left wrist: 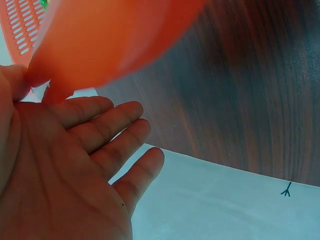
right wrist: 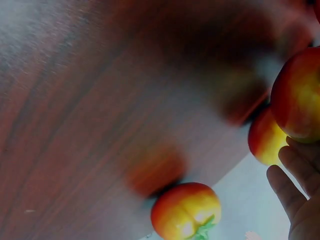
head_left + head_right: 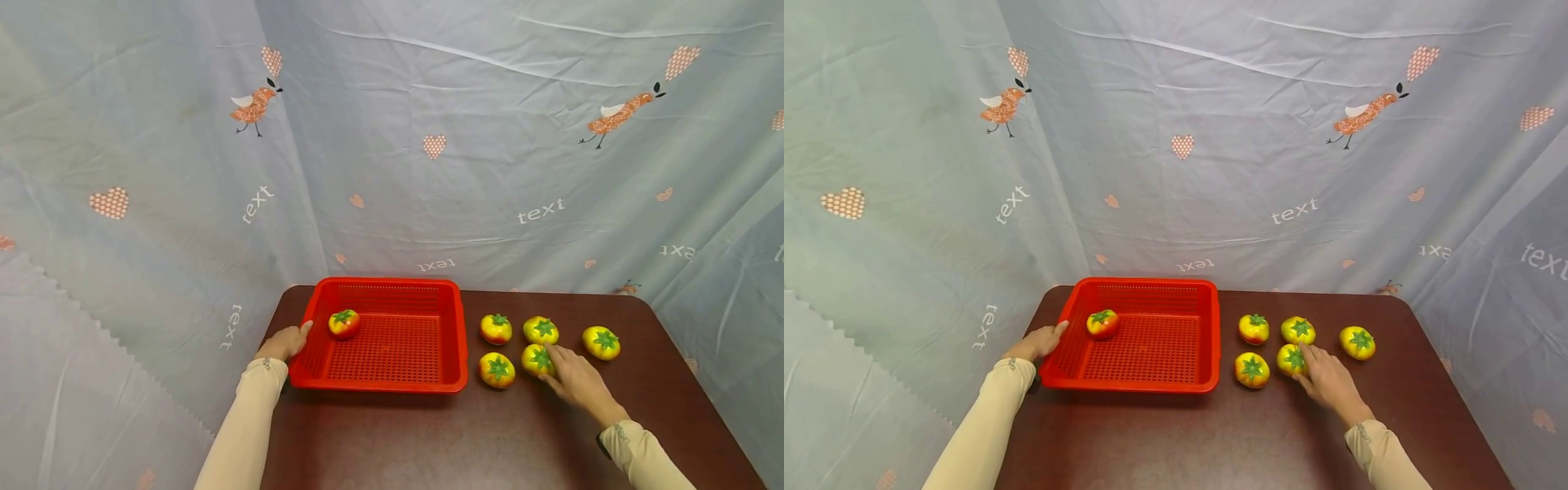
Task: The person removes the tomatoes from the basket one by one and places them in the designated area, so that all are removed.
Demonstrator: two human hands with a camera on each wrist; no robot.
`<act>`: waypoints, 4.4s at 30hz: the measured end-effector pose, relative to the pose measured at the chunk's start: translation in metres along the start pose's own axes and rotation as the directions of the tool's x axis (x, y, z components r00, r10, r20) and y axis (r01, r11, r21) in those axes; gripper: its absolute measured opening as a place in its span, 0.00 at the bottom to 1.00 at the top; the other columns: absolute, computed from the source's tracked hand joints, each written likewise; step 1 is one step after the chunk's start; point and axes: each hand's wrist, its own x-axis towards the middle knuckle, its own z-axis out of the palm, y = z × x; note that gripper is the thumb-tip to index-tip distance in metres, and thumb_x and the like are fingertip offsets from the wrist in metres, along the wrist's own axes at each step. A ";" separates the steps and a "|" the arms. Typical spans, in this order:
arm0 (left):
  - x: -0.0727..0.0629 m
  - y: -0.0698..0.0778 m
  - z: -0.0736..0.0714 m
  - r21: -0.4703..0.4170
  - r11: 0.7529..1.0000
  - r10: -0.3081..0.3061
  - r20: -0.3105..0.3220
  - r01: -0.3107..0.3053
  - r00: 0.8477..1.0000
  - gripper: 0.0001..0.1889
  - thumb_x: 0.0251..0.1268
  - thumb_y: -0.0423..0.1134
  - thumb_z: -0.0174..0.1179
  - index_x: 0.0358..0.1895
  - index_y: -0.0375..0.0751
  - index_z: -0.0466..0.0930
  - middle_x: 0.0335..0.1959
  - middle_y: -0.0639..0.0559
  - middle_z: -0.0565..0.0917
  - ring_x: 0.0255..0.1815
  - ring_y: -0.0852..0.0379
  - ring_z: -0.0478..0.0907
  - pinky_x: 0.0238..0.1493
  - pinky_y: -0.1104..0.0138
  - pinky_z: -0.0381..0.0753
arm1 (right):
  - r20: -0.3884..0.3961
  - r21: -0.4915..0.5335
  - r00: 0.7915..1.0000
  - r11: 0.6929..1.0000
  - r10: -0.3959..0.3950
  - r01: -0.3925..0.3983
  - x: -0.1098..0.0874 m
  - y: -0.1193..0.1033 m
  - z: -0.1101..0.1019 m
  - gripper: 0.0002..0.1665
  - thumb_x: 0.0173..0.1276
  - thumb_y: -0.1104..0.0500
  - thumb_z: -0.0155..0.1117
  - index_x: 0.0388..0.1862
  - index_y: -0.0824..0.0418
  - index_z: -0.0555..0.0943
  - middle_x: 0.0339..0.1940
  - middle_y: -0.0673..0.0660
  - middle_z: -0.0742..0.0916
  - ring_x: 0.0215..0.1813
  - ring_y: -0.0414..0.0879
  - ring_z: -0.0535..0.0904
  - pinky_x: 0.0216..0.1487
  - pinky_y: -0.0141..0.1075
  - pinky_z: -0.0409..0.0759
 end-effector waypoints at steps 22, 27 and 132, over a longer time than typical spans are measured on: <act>-0.004 0.002 0.000 -0.001 1.000 0.004 0.000 -0.004 1.000 0.33 0.80 0.54 0.31 0.55 0.24 0.73 0.33 0.40 0.78 0.37 0.45 0.77 0.52 0.49 0.76 | 0.072 0.009 0.997 0.999 0.040 -0.041 -0.011 0.002 0.004 0.39 0.58 0.56 0.74 0.62 0.75 0.72 0.53 0.70 0.82 0.55 0.64 0.79 0.51 0.58 0.78; -0.003 0.003 -0.001 0.004 1.000 0.007 -0.003 -0.007 1.000 0.33 0.79 0.54 0.31 0.54 0.25 0.74 0.33 0.41 0.78 0.37 0.45 0.77 0.51 0.49 0.75 | 0.066 -0.001 0.997 1.000 0.028 -0.028 -0.011 0.005 0.005 0.39 0.57 0.57 0.75 0.62 0.75 0.72 0.53 0.70 0.82 0.55 0.64 0.79 0.50 0.57 0.78; -0.004 0.000 -0.001 0.003 1.000 0.008 -0.010 -0.008 1.000 0.33 0.80 0.54 0.30 0.54 0.25 0.75 0.34 0.40 0.78 0.39 0.44 0.77 0.52 0.49 0.75 | 0.046 0.058 0.994 0.994 -0.099 0.097 0.128 -0.069 -0.027 0.40 0.66 0.48 0.67 0.70 0.67 0.67 0.66 0.66 0.77 0.67 0.60 0.73 0.64 0.56 0.71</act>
